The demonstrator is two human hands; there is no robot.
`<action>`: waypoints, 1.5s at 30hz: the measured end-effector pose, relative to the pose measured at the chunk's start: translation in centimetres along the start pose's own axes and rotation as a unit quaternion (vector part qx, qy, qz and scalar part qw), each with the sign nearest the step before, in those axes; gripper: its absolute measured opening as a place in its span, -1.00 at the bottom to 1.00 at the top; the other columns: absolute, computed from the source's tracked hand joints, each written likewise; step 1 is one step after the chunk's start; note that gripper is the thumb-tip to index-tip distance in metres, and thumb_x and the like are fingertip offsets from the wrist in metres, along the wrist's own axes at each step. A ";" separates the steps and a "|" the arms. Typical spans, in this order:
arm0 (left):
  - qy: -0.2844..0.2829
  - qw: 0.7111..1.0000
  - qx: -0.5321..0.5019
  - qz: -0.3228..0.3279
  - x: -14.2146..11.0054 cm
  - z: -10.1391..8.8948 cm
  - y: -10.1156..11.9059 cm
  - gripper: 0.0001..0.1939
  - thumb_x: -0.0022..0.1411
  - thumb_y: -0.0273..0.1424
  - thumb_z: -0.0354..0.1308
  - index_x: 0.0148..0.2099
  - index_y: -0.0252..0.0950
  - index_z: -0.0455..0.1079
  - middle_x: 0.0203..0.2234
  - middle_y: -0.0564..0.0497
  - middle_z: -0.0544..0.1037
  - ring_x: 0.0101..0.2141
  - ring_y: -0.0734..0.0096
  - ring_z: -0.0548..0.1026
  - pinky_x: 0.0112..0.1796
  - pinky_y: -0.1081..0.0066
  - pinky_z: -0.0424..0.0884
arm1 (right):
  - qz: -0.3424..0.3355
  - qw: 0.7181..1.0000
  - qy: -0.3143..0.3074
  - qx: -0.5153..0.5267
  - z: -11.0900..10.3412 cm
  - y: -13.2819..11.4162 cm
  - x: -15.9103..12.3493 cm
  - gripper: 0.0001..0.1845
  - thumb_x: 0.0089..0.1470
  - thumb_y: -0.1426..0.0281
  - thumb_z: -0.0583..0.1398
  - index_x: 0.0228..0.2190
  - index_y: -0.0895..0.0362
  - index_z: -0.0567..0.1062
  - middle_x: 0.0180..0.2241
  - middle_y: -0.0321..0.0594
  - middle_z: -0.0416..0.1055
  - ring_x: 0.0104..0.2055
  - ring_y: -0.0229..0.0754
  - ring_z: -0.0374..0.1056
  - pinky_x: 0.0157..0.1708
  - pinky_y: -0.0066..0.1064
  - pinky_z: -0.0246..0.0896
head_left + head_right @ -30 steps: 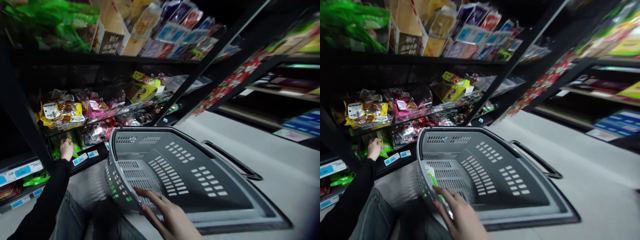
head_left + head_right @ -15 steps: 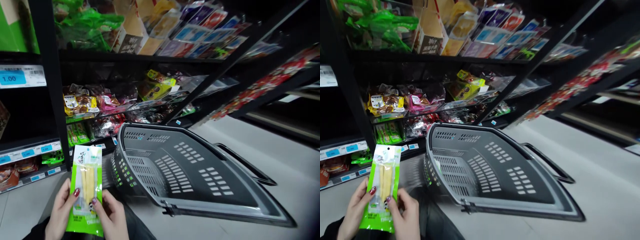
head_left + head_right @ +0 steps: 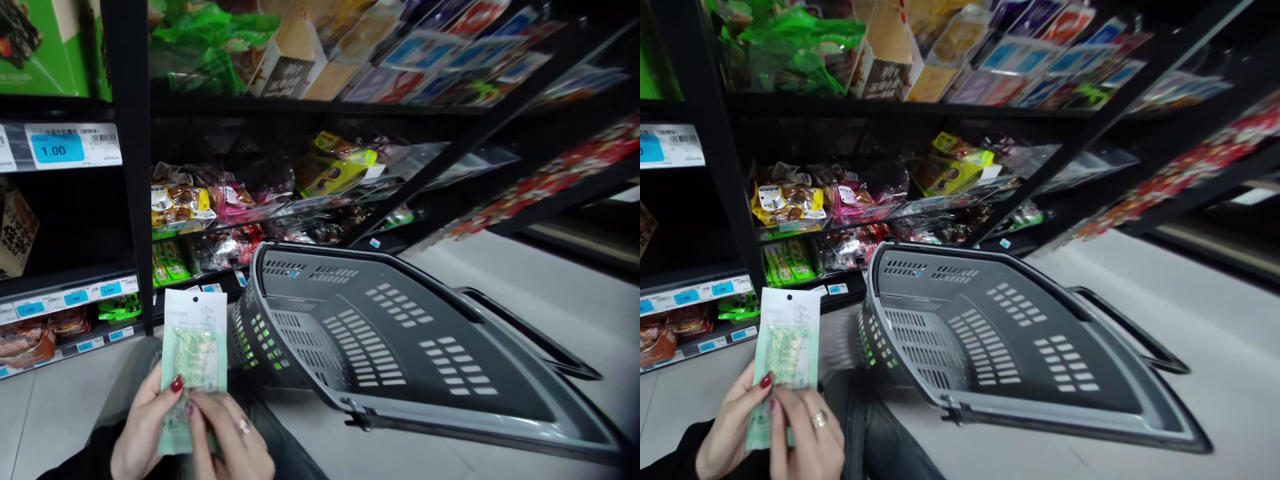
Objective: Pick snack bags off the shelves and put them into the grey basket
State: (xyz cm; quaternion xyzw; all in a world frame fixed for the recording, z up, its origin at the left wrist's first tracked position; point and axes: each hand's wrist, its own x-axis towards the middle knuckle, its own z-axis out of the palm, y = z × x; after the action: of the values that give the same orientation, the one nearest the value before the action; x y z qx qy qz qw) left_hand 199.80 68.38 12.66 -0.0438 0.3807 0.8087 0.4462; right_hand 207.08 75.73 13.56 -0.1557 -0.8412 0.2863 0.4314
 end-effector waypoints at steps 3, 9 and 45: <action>-0.034 0.999 -0.010 -0.002 -0.1 0.8 0.5 -0.63 0.03 -0.34 0.26 -0.04 -0.17 0.45 -0.21 -0.05 0.58 -0.12 0.18 0.49 -0.03 0.27 0.33 | 0.122 0.990 0.064 -0.005 -0.8 0.9 0.5 -0.88 0.01 0.44 0.18 -0.32 0.11 0.39 -0.55 -0.30 0.29 -0.59 -0.31 0.21 -0.56 -0.47 0.18; -0.040 0.999 0.031 -0.002 0.1 0.3 0.3 -0.64 0.08 -0.32 0.22 -0.03 -0.23 0.45 -0.18 -0.11 0.56 -0.13 0.14 0.49 -0.06 0.25 0.35 | 0.278 0.950 -0.023 0.143 -1.6 2.2 1.1 -0.84 0.01 0.30 0.19 -0.44 0.15 0.39 -0.63 -0.36 0.22 -0.59 -0.31 0.20 -0.58 -0.52 0.14; -0.182 0.829 0.479 0.224 0.2 0.5 -0.7 -0.51 0.27 -0.14 -0.16 0.23 0.03 0.07 0.31 0.21 -0.29 0.26 0.07 -0.24 0.18 0.08 -0.15 | 0.266 0.942 -0.044 0.202 -1.1 2.3 0.5 -0.70 0.13 0.32 0.07 -0.14 0.15 0.45 -0.24 -0.14 0.50 -0.28 -0.17 0.43 -0.31 -0.48 0.34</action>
State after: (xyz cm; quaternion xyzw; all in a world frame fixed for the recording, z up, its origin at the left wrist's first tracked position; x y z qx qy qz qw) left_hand 200.33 69.05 12.51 0.4100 0.6317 0.5958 0.2790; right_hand 207.69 78.14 12.95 -0.2703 -0.7117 0.5611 0.3249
